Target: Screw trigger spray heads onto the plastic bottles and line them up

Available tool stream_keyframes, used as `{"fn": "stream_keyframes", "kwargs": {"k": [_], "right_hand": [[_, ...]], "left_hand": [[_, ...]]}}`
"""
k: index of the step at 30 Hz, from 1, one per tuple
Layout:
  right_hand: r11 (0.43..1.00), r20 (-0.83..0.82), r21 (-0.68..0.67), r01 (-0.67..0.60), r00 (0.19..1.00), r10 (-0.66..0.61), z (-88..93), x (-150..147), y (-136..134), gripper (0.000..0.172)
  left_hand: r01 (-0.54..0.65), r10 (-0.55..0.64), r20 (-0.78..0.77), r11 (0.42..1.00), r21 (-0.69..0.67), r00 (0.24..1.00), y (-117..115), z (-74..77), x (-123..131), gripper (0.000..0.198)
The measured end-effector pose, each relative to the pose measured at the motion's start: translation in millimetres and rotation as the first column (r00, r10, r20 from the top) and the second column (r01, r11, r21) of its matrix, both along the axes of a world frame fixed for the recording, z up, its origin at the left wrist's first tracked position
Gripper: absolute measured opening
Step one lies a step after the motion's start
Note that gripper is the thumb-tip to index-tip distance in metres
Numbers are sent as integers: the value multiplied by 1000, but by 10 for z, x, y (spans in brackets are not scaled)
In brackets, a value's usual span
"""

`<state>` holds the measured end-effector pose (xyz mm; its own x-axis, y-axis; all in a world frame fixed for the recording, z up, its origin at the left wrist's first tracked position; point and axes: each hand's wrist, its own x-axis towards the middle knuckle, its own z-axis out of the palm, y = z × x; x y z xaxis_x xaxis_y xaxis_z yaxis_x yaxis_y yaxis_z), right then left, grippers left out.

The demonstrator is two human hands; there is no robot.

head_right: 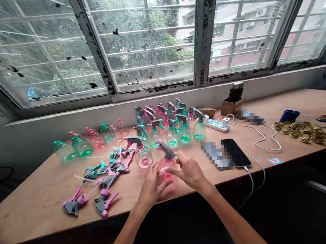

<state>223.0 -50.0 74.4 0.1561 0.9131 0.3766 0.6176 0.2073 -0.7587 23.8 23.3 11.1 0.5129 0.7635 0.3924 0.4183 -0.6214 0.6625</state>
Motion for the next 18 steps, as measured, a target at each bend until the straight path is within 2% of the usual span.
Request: {"fn": "stream_keyframes", "kwargs": {"k": [2, 6, 7, 8, 10, 11, 14, 16, 18], "right_hand": [[999, 98, -4, 43, 994, -42, -143, 20, 65, 59], [1000, 123, -5, -11, 992, 12, -299, 38, 211, 67], [1000, 118, -3, -7, 993, 7, -309, 31, 261, 68], [1000, 115, -2, 4, 993, -4, -313, 21, 316, 70], [999, 109, 2, 32, 994, -32, -312, -6, 430, 73], [999, 102, 9, 41, 994, -42, -314, -24, 481, 75], [999, 50, 43, 29, 998, -31, -364, -103, 561, 81], [996, 16, 75, 47, 999, -48, -441, -199, 527, 86], [980, -5, 131, 150, 989, -151, -538, -344, 429, 87]], "left_hand": [[-18, 18, -23, 1000, -19, 1000, 39, -17, 23, 79], [-19, 19, -51, 1000, -19, 999, -68, 33, -68, 95], [-5, 5, -55, 1000, -14, 998, -129, 76, -147, 91], [8, -8, -56, 1000, -7, 998, -194, 130, -254, 78], [4, -3, -52, 1000, 18, 999, -306, 254, -551, 41], [-28, 30, -46, 999, 37, 998, -342, 313, -735, 32], [-219, 222, -15, 970, 106, 975, -351, 412, -1354, 37], [-336, 341, -5, 929, 151, 940, -313, 387, -1740, 41], [-396, 407, -17, 896, 199, 913, -296, 295, -2019, 43]]}}
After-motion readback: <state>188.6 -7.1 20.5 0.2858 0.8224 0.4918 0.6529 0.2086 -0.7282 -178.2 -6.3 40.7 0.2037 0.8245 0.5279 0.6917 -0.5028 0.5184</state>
